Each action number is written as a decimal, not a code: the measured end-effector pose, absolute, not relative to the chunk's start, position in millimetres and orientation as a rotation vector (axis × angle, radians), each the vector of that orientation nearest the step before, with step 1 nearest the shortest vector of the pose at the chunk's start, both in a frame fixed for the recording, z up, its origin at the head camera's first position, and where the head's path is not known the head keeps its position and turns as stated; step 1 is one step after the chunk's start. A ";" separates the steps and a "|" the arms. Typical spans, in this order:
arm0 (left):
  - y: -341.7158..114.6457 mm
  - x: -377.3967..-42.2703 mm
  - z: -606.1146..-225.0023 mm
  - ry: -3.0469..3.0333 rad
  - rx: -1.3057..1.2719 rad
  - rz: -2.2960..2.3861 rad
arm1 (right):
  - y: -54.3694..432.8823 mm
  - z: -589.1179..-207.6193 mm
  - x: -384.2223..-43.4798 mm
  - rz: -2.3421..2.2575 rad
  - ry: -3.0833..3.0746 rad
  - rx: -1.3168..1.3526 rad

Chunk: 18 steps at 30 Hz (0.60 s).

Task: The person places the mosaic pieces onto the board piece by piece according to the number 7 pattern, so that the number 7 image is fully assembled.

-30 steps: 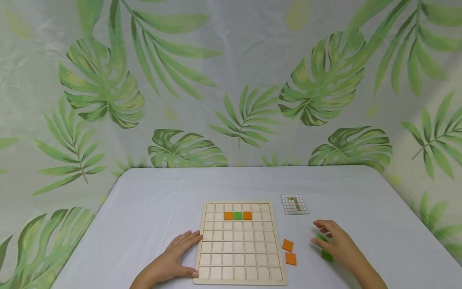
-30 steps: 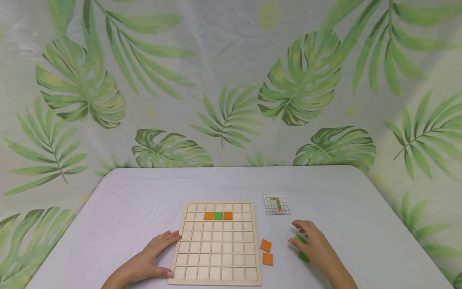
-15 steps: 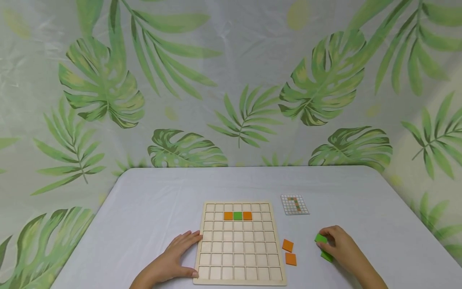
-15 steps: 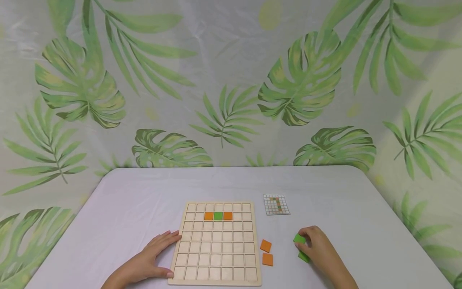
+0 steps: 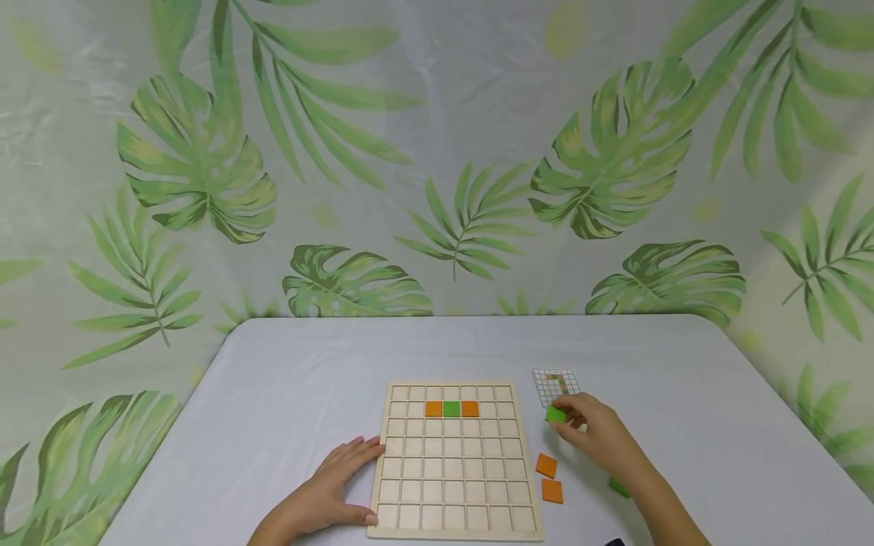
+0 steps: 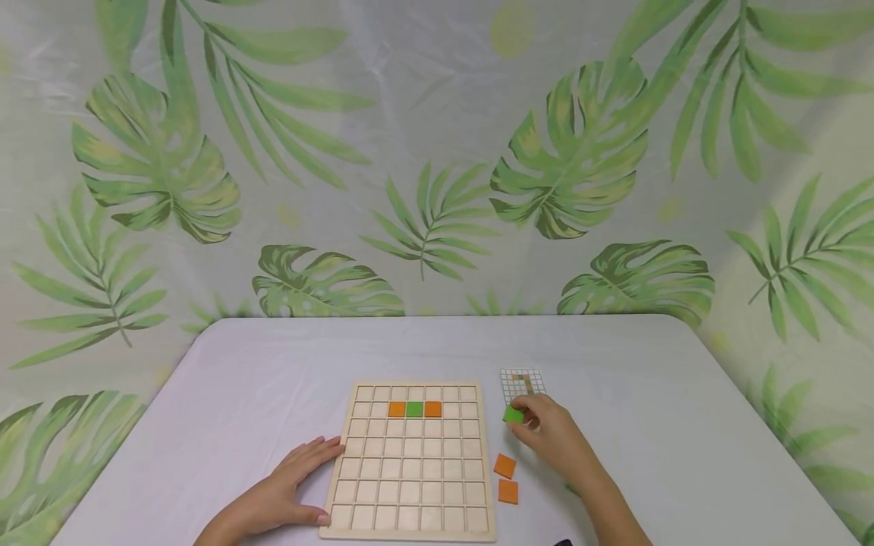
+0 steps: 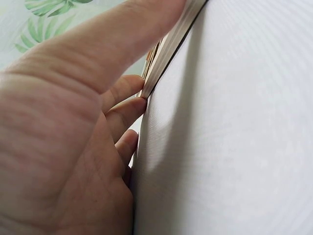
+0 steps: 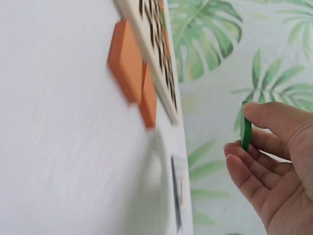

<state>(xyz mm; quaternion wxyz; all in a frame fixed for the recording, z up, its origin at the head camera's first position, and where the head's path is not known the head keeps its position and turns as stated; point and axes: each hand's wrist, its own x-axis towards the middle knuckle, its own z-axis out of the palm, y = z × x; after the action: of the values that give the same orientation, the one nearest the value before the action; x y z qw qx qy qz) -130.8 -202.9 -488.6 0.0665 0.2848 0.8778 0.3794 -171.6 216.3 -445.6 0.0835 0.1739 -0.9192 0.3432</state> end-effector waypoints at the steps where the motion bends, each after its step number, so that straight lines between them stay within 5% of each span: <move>1: -202.9 -130.7 -488.7 2.648 0.860 1.144 | 210.1 -444.4 -173.6 1.048 -2.731 0.555; 18: -202.8 -130.7 -487.5 2.646 0.835 1.135 | 127.6 -462.2 -204.3 1.179 -2.760 0.888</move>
<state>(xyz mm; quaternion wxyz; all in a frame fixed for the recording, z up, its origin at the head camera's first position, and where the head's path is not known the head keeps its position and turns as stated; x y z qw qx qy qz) -130.7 -202.8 -487.5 0.0719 0.2779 0.8803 0.3777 -204.3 127.6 -462.2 0.0058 0.2837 -0.8818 0.3766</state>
